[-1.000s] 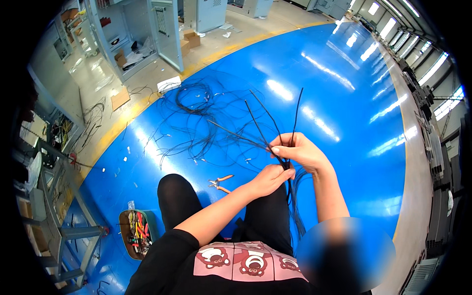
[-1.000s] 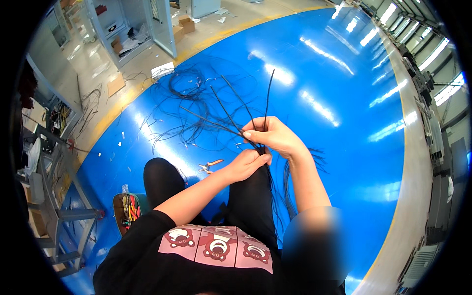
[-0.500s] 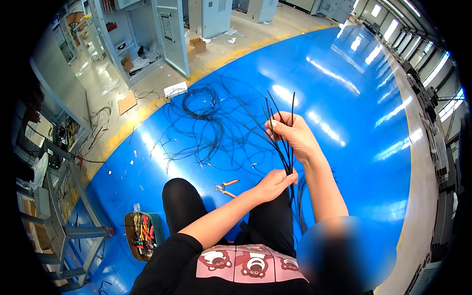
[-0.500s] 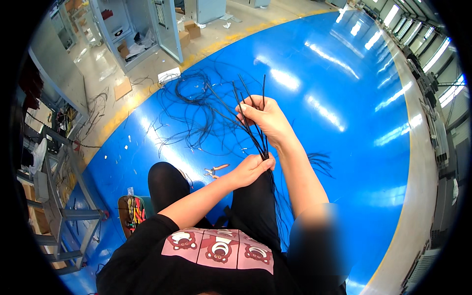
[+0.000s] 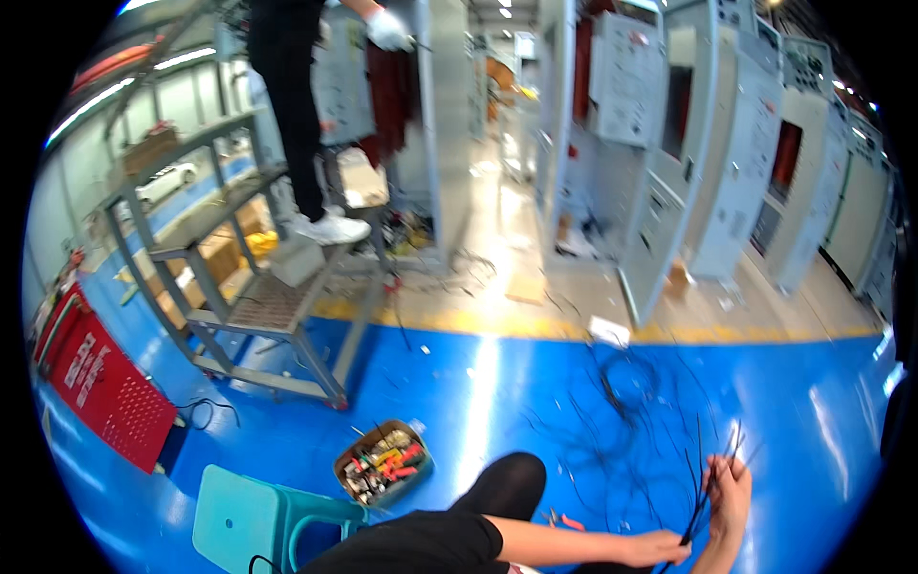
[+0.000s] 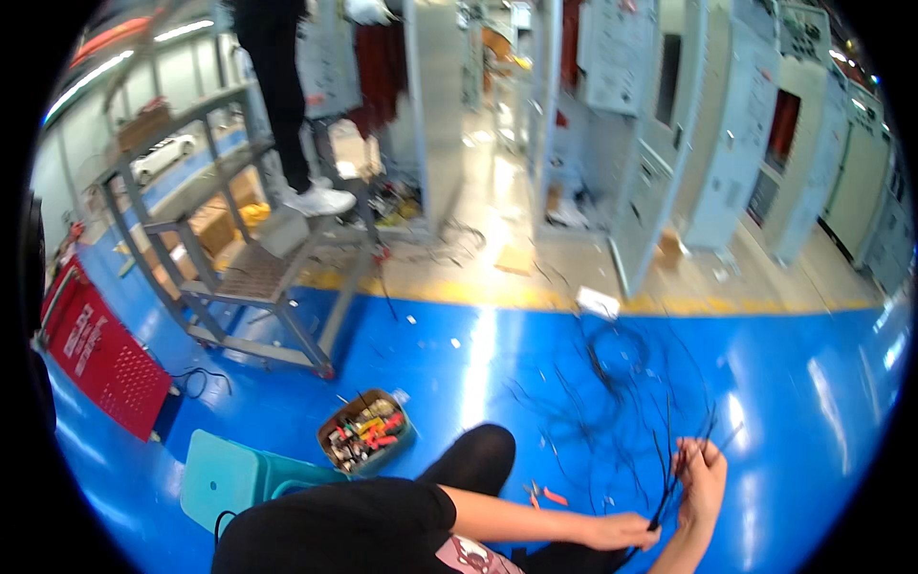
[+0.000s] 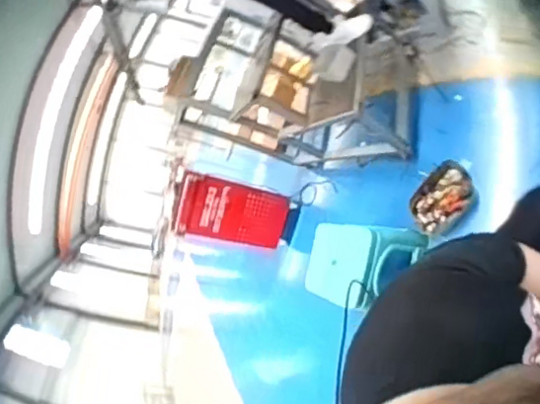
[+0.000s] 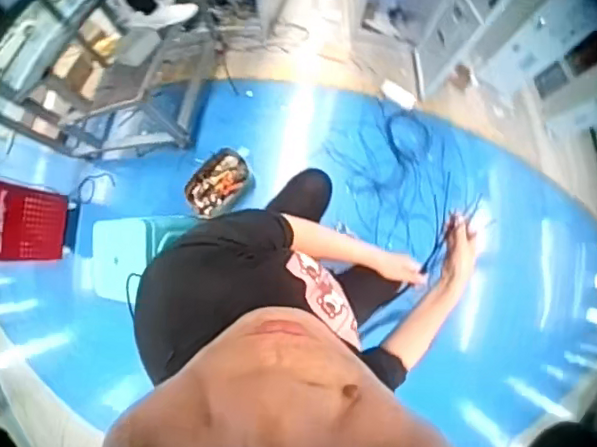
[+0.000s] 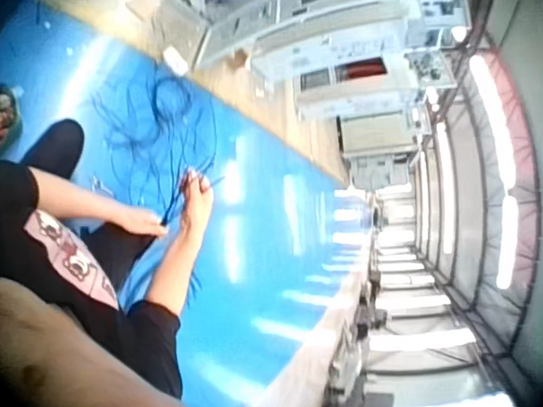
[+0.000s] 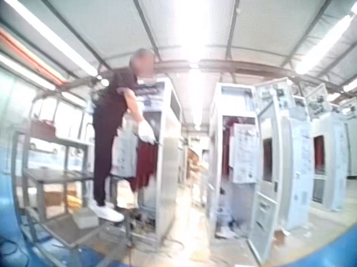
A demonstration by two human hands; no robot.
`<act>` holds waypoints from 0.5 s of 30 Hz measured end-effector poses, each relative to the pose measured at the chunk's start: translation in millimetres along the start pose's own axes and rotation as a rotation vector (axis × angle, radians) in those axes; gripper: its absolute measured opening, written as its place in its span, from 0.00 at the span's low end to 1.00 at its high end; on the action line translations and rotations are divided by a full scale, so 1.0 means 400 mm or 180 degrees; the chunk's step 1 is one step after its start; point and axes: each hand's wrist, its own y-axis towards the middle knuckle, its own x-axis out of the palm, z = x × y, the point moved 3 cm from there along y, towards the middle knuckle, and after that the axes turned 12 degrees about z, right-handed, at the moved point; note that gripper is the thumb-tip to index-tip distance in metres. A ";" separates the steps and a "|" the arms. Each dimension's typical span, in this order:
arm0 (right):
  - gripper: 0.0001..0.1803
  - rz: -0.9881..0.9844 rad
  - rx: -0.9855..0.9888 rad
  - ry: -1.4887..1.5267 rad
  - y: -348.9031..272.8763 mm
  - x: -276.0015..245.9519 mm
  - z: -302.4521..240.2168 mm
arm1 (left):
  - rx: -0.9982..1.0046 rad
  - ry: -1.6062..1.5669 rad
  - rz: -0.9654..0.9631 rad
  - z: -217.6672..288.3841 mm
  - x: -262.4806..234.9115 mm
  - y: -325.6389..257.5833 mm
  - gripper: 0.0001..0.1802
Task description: The person sits on a low stool and strips the insulation from black wires using pliers. They then insert white connectors onto the stripped ends and place the finished pieces into a small metal tray.
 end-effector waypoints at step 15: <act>0.13 -0.1141 0.0005 0.0236 -0.018 0.004 0.094 | -0.1278 0.0636 0.0121 0.041 -0.060 -0.069 0.24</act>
